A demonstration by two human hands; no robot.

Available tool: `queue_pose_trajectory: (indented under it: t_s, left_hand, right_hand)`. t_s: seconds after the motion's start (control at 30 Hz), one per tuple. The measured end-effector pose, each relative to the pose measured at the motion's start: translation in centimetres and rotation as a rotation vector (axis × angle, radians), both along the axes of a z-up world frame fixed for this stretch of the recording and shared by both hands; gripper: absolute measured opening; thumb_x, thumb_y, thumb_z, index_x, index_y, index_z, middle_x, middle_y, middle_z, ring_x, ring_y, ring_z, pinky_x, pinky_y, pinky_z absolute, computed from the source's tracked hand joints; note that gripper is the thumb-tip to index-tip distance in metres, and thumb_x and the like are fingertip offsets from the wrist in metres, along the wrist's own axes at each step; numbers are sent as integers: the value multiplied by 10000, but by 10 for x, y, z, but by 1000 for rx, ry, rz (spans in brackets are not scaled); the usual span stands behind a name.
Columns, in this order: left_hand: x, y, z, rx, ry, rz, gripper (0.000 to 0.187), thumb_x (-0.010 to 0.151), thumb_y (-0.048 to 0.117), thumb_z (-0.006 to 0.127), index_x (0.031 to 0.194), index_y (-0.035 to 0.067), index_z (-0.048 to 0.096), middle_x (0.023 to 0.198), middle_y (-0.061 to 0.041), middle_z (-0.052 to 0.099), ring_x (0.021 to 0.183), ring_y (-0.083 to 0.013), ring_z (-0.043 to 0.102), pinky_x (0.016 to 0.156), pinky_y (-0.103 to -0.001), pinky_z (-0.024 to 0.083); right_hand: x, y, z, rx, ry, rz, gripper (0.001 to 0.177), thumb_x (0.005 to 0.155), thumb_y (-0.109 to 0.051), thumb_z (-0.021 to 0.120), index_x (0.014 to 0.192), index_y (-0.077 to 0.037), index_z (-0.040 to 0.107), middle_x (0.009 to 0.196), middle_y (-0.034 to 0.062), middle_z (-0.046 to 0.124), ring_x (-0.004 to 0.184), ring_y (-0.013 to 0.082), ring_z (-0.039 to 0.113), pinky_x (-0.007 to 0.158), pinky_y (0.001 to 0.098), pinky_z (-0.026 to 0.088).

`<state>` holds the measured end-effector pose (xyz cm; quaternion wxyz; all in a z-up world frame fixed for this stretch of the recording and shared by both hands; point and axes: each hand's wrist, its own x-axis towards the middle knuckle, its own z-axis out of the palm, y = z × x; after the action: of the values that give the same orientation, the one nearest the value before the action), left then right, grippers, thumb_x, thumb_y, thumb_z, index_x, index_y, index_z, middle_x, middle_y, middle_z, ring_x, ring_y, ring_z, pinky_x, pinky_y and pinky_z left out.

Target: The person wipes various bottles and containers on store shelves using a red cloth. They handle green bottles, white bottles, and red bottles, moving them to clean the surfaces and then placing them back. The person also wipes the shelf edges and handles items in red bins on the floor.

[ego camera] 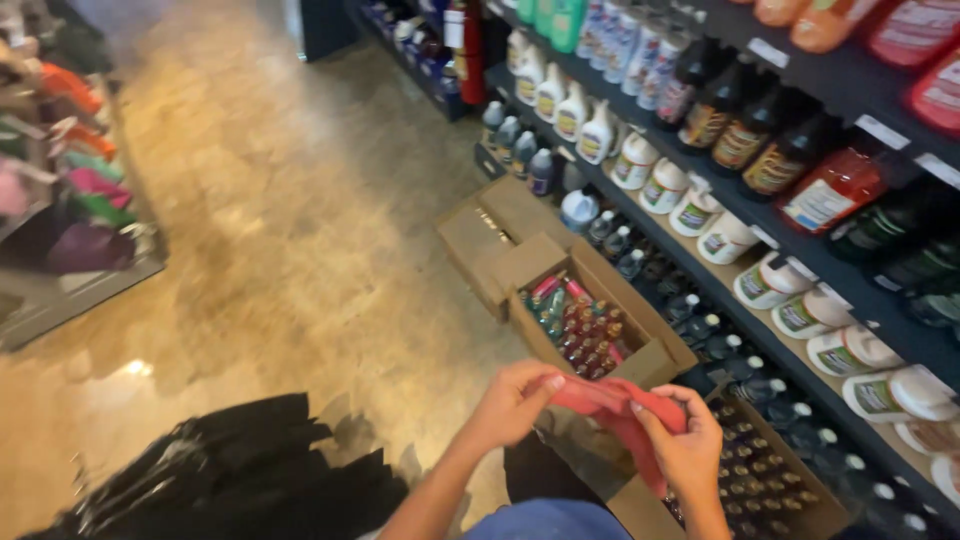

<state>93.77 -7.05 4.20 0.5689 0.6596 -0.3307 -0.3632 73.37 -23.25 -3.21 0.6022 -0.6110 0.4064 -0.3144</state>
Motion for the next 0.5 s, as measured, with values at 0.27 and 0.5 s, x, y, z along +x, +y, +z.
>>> queue_pose_trajectory:
  t_s: [0.27, 0.5]
  left_hand:
    - [73, -91, 7, -223, -272, -36, 151, 961, 88, 633, 975, -25, 733, 801, -31, 584, 658, -128, 485, 596, -257, 398]
    - [129, -158, -4, -329, -322, 2, 192, 1000, 116, 644, 1081, 121, 818, 998, -102, 746, 906, -219, 684, 830, -348, 520]
  right_hand:
    - [48, -77, 7, -267, 54, -132, 96, 927, -73, 686, 920, 17, 719, 805, 17, 610, 683, 100, 482, 626, 217, 407]
    - [93, -132, 17, -296, 3, -242, 204, 1017, -151, 669, 878, -19, 738, 960, 111, 744, 952, 189, 654, 924, 407, 504]
